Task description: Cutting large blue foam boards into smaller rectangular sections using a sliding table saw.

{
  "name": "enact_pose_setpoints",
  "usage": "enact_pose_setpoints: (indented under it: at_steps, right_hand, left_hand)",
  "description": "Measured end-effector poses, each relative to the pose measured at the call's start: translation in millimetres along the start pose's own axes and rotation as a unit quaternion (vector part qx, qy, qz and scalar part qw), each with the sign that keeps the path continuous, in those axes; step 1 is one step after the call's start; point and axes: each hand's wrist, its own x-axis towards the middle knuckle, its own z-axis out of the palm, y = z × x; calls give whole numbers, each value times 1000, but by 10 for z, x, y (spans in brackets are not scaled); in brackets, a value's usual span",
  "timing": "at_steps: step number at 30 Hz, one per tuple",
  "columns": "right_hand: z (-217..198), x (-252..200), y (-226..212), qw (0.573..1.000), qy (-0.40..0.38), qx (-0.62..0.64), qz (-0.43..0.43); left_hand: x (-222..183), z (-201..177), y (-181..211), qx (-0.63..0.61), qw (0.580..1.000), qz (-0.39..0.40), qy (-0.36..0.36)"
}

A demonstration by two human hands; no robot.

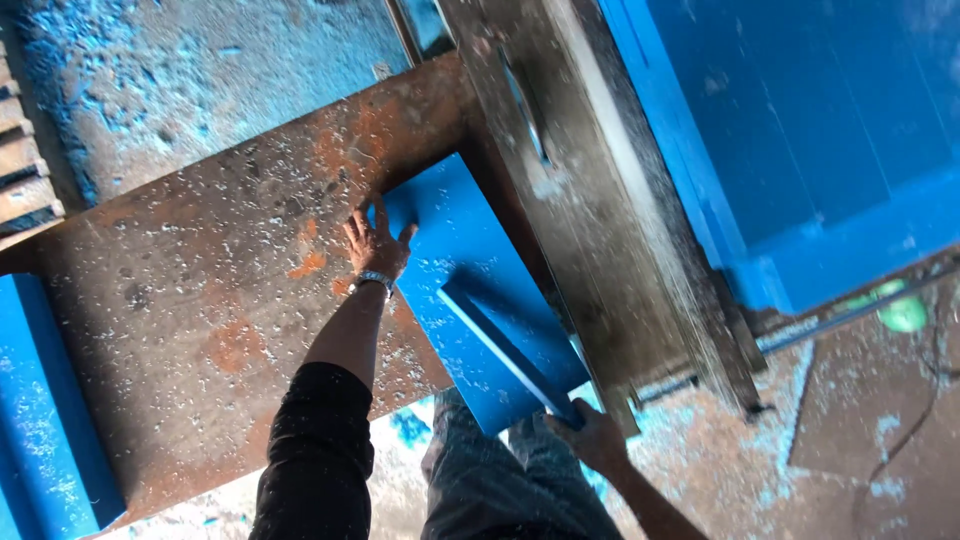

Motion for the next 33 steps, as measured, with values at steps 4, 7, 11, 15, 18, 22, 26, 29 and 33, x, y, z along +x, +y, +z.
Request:
enact_pose_setpoints:
  at_steps: [4,7,11,15,18,22,26,29,33]
  right_hand:
    - [-88,-239,416,997,51,-27,-45]
    - [136,-342,691,988,86,-18,-128]
    - [235,-323,468,951,89,11,-296]
    - [327,-95,644,953,85,-99,-272]
    - [203,-176,640,919,141,-225,-291]
    - [88,-260,662,961,78,-149,-218]
    - [-73,-361,856,973,24,-228,13]
    - [-13,-443,1214,962,134,-237,-24]
    - [111,-357,1548,980,73,-184,-7]
  left_hand:
    - [-530,124,144,3,994,31,106]
    - [-928,194,209,7,996,2,88]
    - [-1306,72,419,-32,991,-119,-50]
    - [-1526,295,371,1,995,-97,33]
    - [-1678,231,394,-4,994,-107,-27]
    - [-1919,100,449,-91,985,-144,-31]
    - [-2590,-63,645,-272,937,-217,12]
    - [-3264,631,460,-216,958,-184,40]
    - [-3735,441,784,-240,941,-231,-57]
